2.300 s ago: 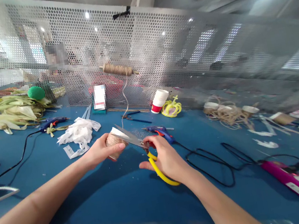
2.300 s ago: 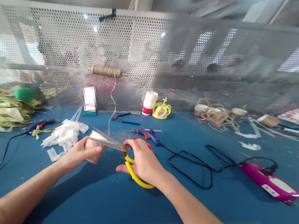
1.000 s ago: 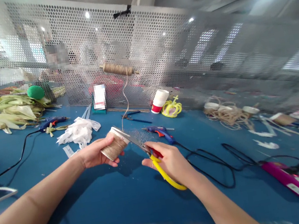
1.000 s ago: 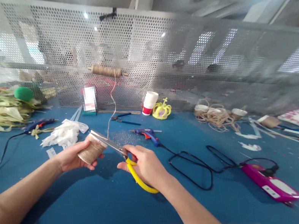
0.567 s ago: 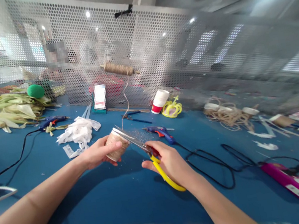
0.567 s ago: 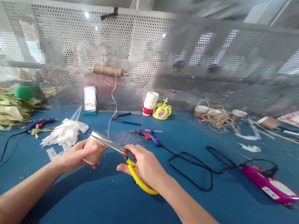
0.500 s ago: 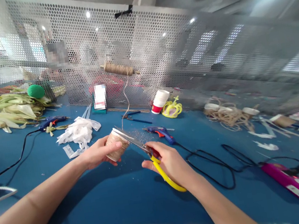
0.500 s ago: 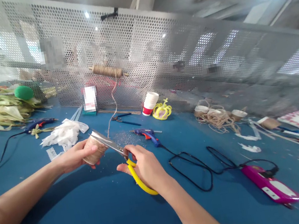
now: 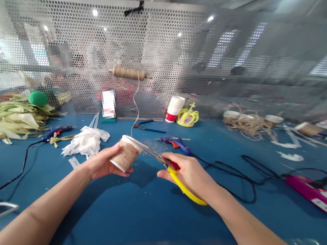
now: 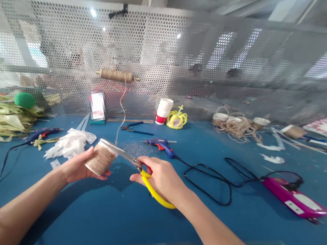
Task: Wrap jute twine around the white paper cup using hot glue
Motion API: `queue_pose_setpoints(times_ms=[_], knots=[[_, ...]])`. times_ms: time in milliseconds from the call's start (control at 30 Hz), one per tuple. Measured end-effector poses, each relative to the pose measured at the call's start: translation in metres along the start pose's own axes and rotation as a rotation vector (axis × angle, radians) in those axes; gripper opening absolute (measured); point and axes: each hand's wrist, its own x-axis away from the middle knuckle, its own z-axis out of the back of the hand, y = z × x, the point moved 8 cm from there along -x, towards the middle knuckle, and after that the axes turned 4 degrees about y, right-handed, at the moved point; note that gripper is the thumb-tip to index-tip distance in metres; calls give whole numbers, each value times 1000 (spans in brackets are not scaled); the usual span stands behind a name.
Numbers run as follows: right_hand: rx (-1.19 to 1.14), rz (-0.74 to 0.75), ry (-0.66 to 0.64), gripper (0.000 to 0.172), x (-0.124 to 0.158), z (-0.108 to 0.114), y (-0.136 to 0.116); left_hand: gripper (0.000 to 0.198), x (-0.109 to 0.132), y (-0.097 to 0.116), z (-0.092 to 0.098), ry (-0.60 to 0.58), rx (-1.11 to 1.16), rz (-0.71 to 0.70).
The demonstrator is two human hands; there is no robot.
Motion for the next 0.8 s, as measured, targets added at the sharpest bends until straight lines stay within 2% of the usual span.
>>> queue_pose_setpoints(times_ms=[100, 233, 333, 800], knots=[[5, 13, -4, 35, 1, -1, 0, 62, 1, -4, -5, -46, 41, 24], [-6, 45, -10, 46, 3, -5, -2, 48, 3, 4, -9, -3, -103, -100], [-28, 56, -9, 49, 2, -6, -3, 48, 4, 4, -14, 3, -177, -108], [24, 18, -25, 35, 2, -8, -1, 46, 3, 15, -4, 172, -378, -212]])
